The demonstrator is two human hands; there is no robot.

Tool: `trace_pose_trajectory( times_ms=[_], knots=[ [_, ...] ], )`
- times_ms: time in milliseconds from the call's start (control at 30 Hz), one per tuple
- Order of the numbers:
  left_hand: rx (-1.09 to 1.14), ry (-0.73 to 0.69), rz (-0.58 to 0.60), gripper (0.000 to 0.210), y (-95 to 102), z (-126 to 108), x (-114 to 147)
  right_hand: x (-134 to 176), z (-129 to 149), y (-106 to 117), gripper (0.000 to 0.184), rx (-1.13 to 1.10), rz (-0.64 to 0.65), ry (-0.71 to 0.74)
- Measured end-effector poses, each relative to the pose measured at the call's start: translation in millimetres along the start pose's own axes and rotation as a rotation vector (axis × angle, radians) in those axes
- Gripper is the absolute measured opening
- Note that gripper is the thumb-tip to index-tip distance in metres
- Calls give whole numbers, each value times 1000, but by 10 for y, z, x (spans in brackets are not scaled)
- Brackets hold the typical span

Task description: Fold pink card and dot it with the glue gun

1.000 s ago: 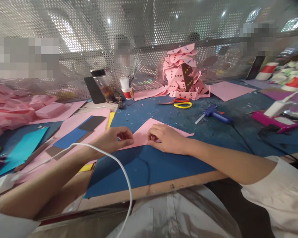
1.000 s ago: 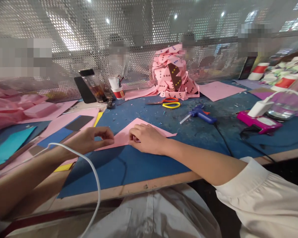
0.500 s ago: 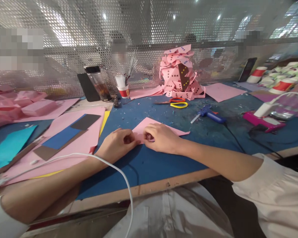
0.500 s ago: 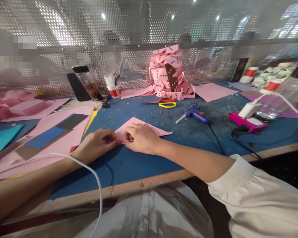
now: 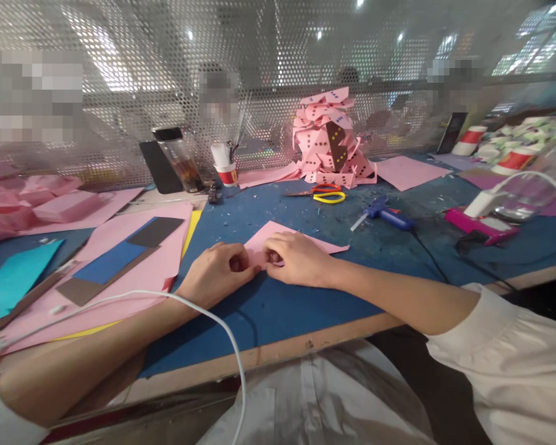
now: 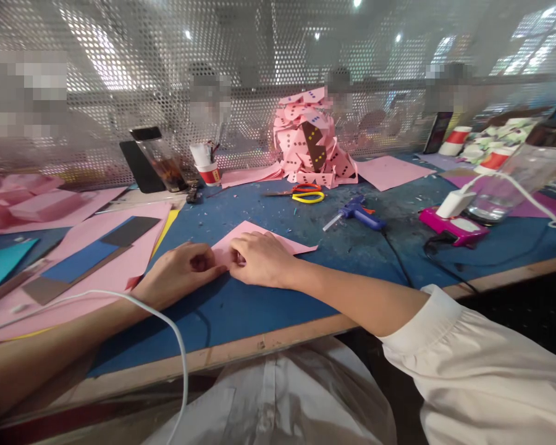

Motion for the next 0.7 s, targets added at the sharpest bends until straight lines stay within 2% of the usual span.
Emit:
trace_pose_trajectory(
  times_ms=[367, 700],
  knots=[
    [86, 20, 94, 24, 27, 124, -28, 15, -11, 63, 7, -41, 52, 25],
    [96, -81, 103, 14, 91, 110, 6, 22, -25, 87, 12, -48, 77, 27]
  ],
)
Point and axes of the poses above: each hand's wrist, its own x-axis away from the middle knuckle, its own y-axis out of the back of the hand, z = x × y, the point moved 3 cm from there along -x, towards the middle knuckle, and after that the axes turned 8 degrees about x, right-handed, at the moved point
